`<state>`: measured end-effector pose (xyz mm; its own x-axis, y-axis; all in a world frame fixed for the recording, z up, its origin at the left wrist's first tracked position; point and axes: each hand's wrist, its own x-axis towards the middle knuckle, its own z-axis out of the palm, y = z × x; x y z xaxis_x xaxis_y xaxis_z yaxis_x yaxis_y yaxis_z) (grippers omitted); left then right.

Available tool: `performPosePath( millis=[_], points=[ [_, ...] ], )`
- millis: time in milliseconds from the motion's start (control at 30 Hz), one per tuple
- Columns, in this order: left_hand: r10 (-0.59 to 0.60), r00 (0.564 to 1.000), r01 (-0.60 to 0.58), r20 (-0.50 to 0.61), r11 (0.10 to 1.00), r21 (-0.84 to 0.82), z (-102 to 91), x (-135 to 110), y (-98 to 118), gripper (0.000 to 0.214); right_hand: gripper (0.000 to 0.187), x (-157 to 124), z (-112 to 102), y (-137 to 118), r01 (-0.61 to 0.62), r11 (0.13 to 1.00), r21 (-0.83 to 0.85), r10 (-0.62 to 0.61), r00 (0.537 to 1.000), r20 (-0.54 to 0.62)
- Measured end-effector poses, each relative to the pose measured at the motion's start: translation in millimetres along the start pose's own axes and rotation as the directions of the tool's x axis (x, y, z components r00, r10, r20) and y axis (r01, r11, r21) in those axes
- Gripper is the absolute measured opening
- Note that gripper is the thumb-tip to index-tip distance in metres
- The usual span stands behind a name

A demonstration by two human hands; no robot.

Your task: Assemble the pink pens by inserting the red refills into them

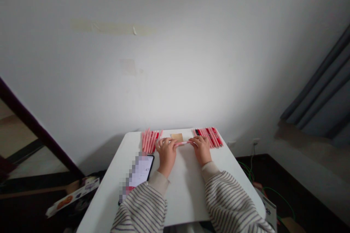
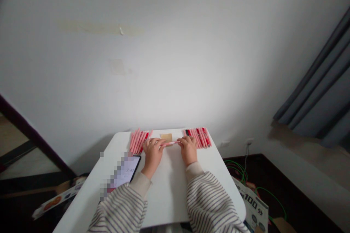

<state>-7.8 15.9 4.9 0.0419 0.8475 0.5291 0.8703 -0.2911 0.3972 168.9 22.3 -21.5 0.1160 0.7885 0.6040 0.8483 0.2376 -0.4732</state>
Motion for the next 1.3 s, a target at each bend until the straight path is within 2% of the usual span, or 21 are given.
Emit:
performPosePath(
  millis=[300,600,900,1300],
  points=[
    [-0.077,0.997,0.075,0.031,0.996,0.043,-1.0,0,0,0.019,0.02,2,2,11,-0.011,1.0,-0.011,0.011,1.0,-0.027],
    [-0.053,0.999,0.053,-0.003,0.997,0.047,1.5,0,-3,0.017,0.022,3,1,12,-0.011,0.999,0.032,0.011,1.0,-0.028],
    [-0.036,0.999,0.037,-0.015,0.995,0.089,-0.8,-1,-2,0.021,0.02,3,-2,10,-0.011,1.0,-0.008,0.011,1.0,-0.017],
    [-0.046,0.998,0.041,0.038,0.992,0.123,-2.7,-2,1,0.022,0.021,3,-7,3,0.006,1.0,0.017,-0.005,0.998,-0.062]
  ],
)
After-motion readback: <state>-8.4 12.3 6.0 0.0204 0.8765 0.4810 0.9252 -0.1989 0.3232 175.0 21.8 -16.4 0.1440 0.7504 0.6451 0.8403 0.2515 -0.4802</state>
